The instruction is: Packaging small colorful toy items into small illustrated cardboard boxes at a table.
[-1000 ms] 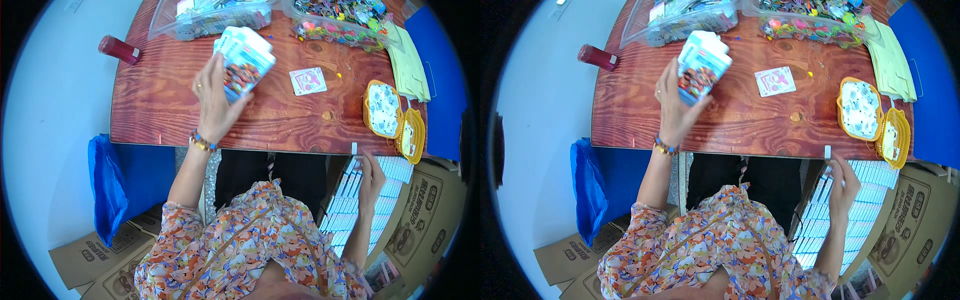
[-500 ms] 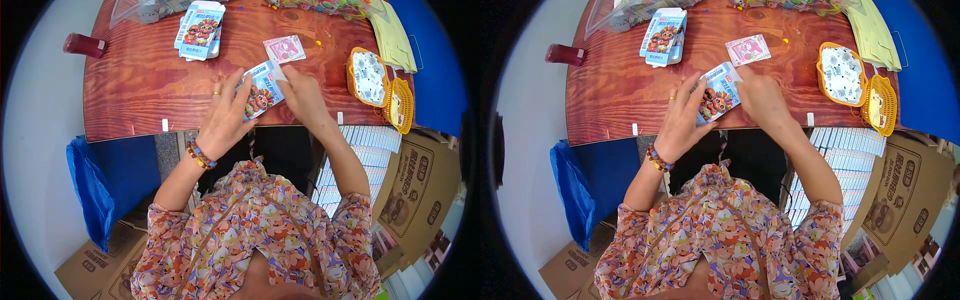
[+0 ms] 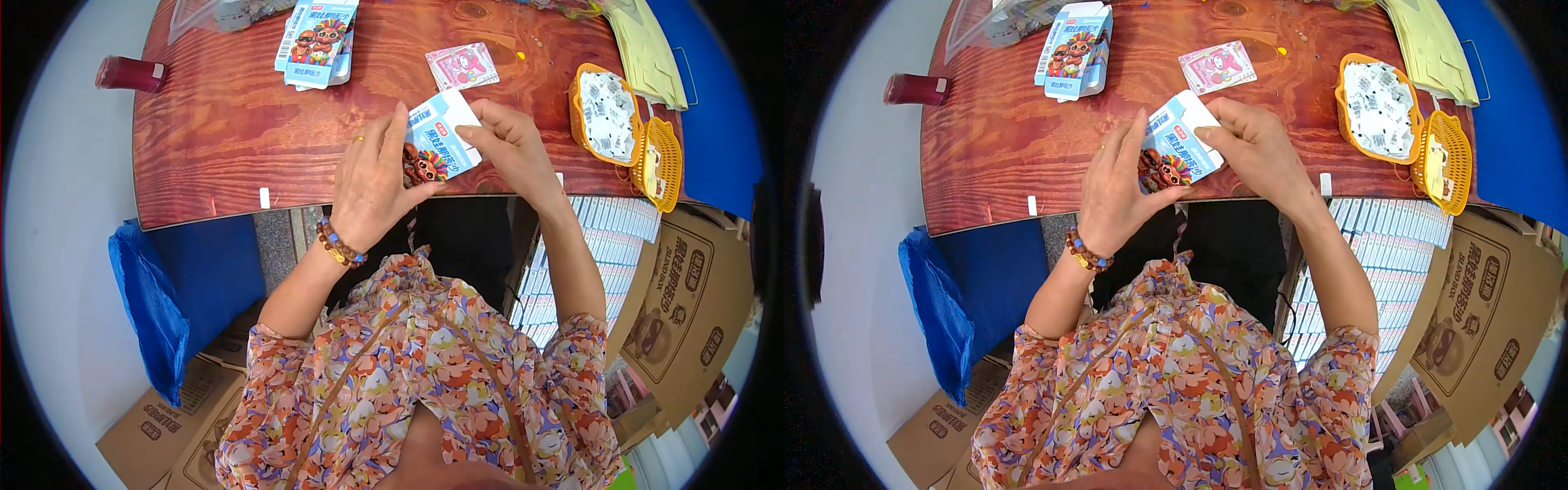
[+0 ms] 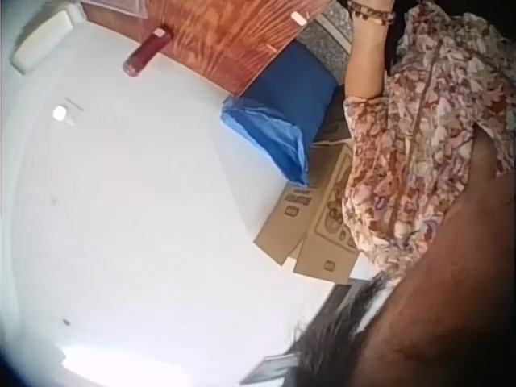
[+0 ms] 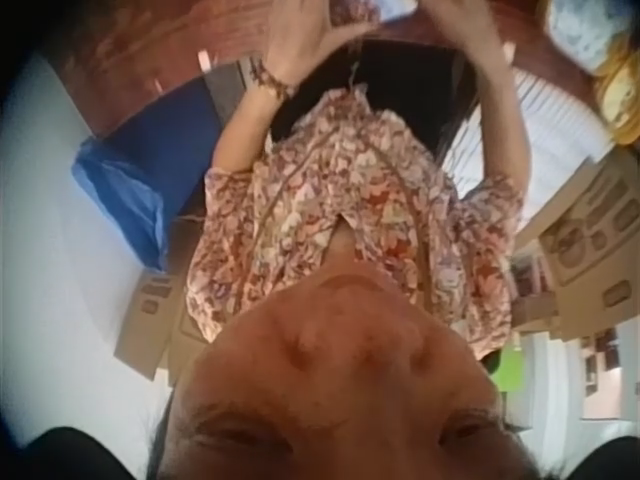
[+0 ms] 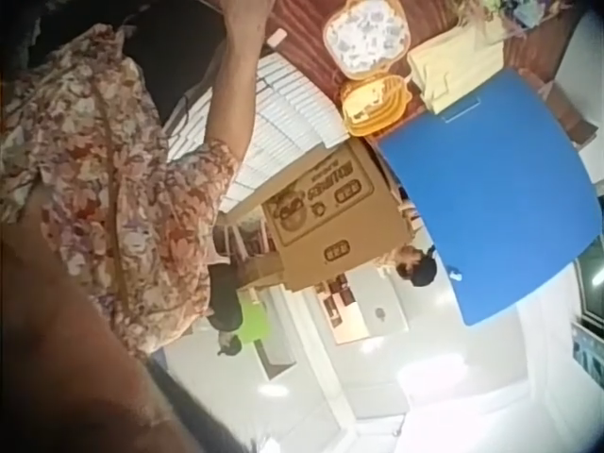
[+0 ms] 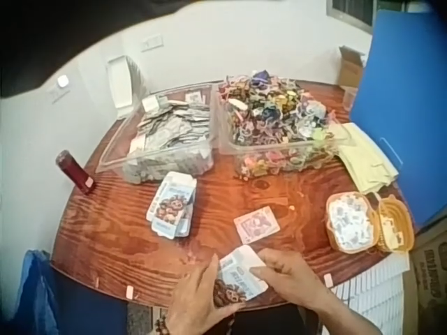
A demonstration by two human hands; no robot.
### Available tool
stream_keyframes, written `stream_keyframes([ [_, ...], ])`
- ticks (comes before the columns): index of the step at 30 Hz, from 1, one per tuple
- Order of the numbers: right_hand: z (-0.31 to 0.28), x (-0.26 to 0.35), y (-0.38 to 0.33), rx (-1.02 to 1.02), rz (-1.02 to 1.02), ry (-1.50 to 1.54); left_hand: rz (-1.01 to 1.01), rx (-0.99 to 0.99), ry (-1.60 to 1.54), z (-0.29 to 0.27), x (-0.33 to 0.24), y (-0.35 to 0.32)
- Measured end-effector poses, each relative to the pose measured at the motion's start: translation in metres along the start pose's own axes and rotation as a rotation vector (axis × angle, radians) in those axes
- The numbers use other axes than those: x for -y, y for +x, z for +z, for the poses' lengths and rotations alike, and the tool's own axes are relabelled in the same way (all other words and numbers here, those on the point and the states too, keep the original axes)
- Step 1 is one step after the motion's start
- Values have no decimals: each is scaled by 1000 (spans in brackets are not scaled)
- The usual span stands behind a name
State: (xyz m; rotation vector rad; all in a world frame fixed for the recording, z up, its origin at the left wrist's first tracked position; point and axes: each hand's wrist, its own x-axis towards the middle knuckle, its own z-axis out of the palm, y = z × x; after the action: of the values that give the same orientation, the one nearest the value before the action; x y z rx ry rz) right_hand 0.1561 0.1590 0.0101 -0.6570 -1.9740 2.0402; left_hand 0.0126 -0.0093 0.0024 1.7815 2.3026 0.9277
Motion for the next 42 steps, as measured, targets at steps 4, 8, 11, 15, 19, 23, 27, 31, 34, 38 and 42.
stream_keyframes([
  [4,6,0,1,-37,-11,126,-5,5,8,-2,0,-1],
  [8,6,-2,-1,-68,-16,48,-27,-6,-65,-3,1,-3],
  [11,5,-2,0,-85,-53,109,-31,-13,-78,-7,-3,-1],
  [15,5,11,2,-37,-30,142,3,-51,30,-6,-2,1],
  [19,-4,8,6,129,13,139,101,-46,32,-8,4,2],
  [23,-9,4,4,199,47,201,85,11,-89,-7,5,1],
  [27,-2,-5,4,98,-28,93,108,3,-54,-6,5,1],
  [31,-4,-7,7,100,22,-138,130,22,-59,-7,0,3],
  [34,-5,-4,8,34,83,29,79,-21,-65,-3,0,2],
  [38,-1,2,-1,-174,33,27,-99,-99,-222,6,3,3],
  [42,21,-13,-23,-469,-284,-269,-239,-151,-337,11,-5,9],
])
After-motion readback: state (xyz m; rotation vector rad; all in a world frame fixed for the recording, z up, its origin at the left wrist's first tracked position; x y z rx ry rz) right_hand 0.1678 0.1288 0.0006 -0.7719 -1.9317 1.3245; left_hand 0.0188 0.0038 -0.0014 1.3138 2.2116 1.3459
